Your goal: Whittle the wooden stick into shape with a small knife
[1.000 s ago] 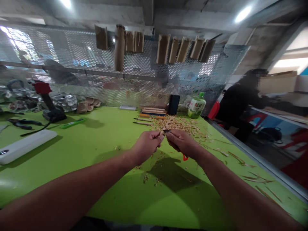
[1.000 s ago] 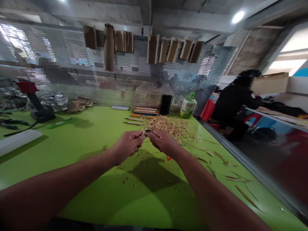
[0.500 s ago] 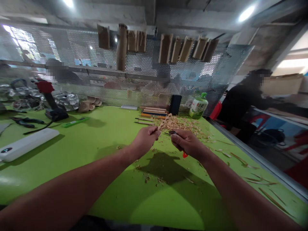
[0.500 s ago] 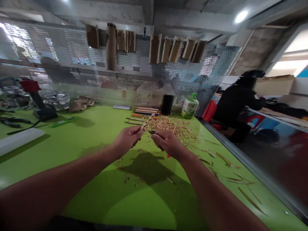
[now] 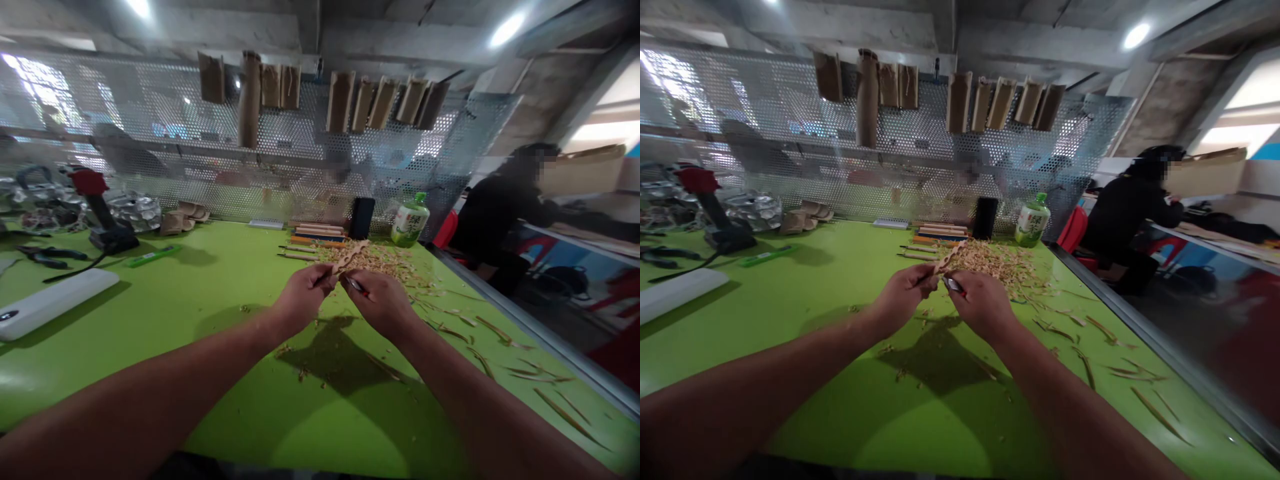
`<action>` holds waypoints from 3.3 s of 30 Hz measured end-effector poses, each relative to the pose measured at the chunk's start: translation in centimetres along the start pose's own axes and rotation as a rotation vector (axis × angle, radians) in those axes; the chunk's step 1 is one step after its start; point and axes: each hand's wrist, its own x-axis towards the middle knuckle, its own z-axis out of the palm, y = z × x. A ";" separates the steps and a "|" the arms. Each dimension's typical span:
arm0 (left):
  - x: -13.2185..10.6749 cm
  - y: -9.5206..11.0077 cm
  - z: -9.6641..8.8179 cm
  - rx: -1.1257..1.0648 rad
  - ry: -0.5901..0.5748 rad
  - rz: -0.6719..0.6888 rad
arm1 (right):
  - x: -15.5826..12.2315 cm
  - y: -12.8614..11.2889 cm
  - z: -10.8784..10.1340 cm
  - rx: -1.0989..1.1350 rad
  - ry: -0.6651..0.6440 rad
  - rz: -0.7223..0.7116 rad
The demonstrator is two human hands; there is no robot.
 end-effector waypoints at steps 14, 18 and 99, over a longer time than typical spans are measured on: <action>-0.2 0.4 0.1 0.093 -0.013 0.125 | 0.0 -0.4 -0.2 -0.100 -0.057 0.074; -0.1 0.0 0.1 0.107 -0.012 0.142 | 0.1 -0.3 -0.1 -0.138 -0.063 0.078; -0.4 1.3 0.1 -0.406 0.002 -0.262 | 0.7 1.0 1.8 0.123 0.106 0.207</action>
